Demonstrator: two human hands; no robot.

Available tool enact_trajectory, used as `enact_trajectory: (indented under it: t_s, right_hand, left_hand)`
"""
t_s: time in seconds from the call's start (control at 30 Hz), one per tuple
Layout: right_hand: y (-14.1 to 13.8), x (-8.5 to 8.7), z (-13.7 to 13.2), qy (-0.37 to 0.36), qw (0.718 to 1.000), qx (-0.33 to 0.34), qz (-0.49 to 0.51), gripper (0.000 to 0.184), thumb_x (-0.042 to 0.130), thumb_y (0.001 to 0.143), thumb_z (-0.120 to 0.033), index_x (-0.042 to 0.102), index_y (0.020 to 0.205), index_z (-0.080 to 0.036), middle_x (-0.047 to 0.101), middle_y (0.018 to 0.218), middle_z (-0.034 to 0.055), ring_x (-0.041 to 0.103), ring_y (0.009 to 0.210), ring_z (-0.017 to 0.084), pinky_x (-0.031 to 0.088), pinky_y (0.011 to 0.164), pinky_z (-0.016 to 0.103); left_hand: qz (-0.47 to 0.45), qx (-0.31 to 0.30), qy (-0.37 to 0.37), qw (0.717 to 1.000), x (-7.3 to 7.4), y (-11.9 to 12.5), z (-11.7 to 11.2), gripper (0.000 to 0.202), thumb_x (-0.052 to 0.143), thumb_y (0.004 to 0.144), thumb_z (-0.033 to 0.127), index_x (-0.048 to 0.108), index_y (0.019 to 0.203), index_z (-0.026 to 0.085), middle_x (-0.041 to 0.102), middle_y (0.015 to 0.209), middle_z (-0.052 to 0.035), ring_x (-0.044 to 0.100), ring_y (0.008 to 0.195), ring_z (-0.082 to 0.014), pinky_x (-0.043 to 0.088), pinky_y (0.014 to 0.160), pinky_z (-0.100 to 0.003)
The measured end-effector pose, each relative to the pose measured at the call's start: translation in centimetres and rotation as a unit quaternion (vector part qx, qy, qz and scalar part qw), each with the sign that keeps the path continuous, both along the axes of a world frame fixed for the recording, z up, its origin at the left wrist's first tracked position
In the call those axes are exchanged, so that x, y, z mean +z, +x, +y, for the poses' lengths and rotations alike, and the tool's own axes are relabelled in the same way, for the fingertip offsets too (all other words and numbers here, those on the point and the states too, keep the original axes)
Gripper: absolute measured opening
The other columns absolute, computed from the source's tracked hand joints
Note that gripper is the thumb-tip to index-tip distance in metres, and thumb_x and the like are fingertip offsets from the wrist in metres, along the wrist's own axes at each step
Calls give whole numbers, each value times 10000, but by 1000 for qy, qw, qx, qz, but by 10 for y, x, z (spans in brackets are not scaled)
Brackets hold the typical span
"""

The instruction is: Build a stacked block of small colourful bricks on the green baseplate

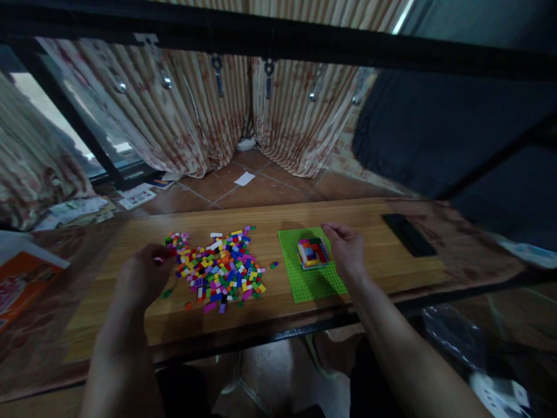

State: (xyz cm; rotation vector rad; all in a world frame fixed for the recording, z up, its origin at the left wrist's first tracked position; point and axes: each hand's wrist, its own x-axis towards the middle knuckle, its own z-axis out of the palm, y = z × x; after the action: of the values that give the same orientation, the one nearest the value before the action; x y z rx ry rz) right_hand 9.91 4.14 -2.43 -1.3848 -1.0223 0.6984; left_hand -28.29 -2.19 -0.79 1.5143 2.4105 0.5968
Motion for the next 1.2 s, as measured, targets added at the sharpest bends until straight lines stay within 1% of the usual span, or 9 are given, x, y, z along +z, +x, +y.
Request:
enact_trajectory:
  t_s: [0.1,0.17,0.23,0.33,0.47,0.57,0.73,1.0,1.2]
  right_hand:
    - [5,2,2,1,1000,-8,3,240,659,651,-390,689,728,-164,711,735,34,642,731,163,501,706,278]
    - [7,2,3,0,1000,-6,15,239,659,649,-385,689,736,-164,709,739,29,641,735,161,496,710,276]
    - [8,3,3,2,999,-2,32,231,667,646,-375,689,742,-167,711,751,24,642,739,158,493,720,275]
    - [10,6,1,0,998,32,48,218,680,648,-366,690,742,-171,712,748,15,645,731,153,494,735,277]
    - [12,10,-4,-5,994,104,36,213,680,661,-373,698,744,-177,714,736,19,647,702,156,499,699,280]
    - [16,10,-4,4,993,114,34,203,682,659,-375,691,720,-181,713,719,20,639,678,155,498,671,273]
    - [21,8,-2,-6,991,128,25,212,668,675,-382,694,713,-175,702,688,16,619,628,143,483,617,255]
    - [30,6,-3,2,983,182,-13,207,648,732,-370,710,757,-173,716,738,15,637,682,141,489,663,252]
    - [41,7,-7,-16,957,281,-66,187,609,776,-316,721,776,-165,704,703,3,614,634,129,465,621,237]
  left_hand:
    - [-42,-58,117,991,5,31,6,213,588,789,345,621,933,192,666,783,-20,637,730,-205,475,646,-282]
    - [-114,-138,177,968,4,63,10,211,569,811,331,626,960,193,691,909,-34,654,818,-196,508,750,-286]
    - [-169,-221,190,942,1,99,13,239,564,834,341,641,1011,200,687,1008,-44,650,901,-192,507,843,-298]
    - [-202,-288,205,913,-4,150,15,207,540,862,294,663,999,200,683,1023,-49,636,950,-186,501,879,-304]
    - [-227,-353,209,883,-9,191,18,193,520,881,233,668,1003,205,679,1009,-46,632,938,-171,503,875,-297]
    - [-221,-378,198,877,-12,206,21,221,507,896,224,660,1056,225,676,1036,-41,630,978,-173,500,902,-305]
    - [-211,-385,188,879,-14,222,23,255,498,899,207,646,1105,227,671,1088,-46,633,998,-176,505,916,-316]
    - [-191,-397,168,882,-14,231,22,305,512,885,190,616,1167,241,685,1090,-31,655,940,-163,522,892,-309]
    - [-140,-446,148,871,-4,238,32,354,515,876,170,613,1205,258,697,1054,-23,642,1006,-177,493,957,-339]
